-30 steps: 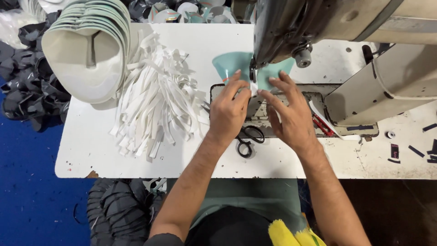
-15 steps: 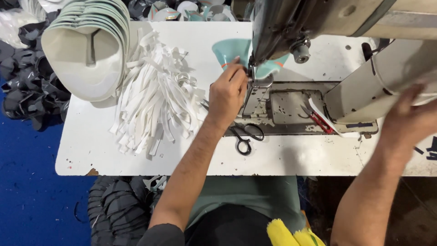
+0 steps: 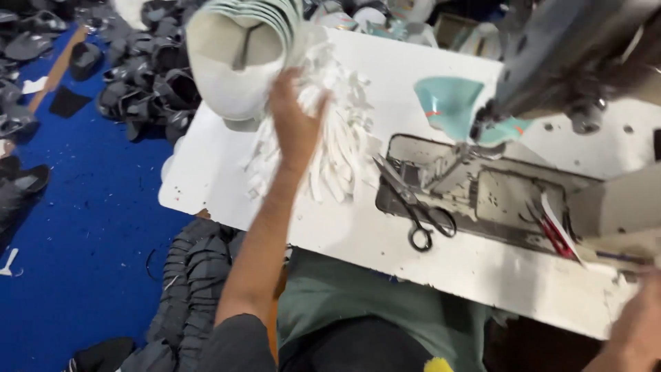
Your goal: The person sews a white strap onto a light blue slipper using a sewing machine. They then use scissors to trim the excess strap and thread. This process is repeated for multiple slippers.
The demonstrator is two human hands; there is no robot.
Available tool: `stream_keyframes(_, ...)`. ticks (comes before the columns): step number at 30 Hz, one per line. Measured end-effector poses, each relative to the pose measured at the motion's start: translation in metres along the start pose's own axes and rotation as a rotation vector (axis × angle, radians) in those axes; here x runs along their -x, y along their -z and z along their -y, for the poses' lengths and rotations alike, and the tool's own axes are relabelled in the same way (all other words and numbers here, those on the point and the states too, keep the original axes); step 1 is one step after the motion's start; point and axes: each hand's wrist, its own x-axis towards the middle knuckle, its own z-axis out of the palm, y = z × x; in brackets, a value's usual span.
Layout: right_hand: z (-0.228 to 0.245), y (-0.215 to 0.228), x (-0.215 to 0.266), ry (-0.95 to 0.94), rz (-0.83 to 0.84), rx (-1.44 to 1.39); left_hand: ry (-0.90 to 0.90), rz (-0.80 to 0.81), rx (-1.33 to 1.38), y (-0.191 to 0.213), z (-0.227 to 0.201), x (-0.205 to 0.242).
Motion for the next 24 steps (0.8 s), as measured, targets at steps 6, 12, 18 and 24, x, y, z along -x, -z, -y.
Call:
stream_keyframes(6,0.17,-0.116,0.098,-0.159,0.201,-0.056,0.156,-0.047,-0.244,0.017,0.101,-0.055)
stream_keyframes(12,0.215,-0.182,0.132,0.161,0.332,0.214,-0.053,0.111,-0.305,-0.051,0.155,-0.155)
stream_keyframes(18,0.169,-0.202,0.146,0.189,0.29,0.421,-0.026,0.43,-0.5,-0.111,0.223,-0.257)
stream_keyframes(24,0.057,-0.204,0.18,0.213,0.379,0.554,0.089,0.633,-0.702,-0.15,0.289,-0.257)
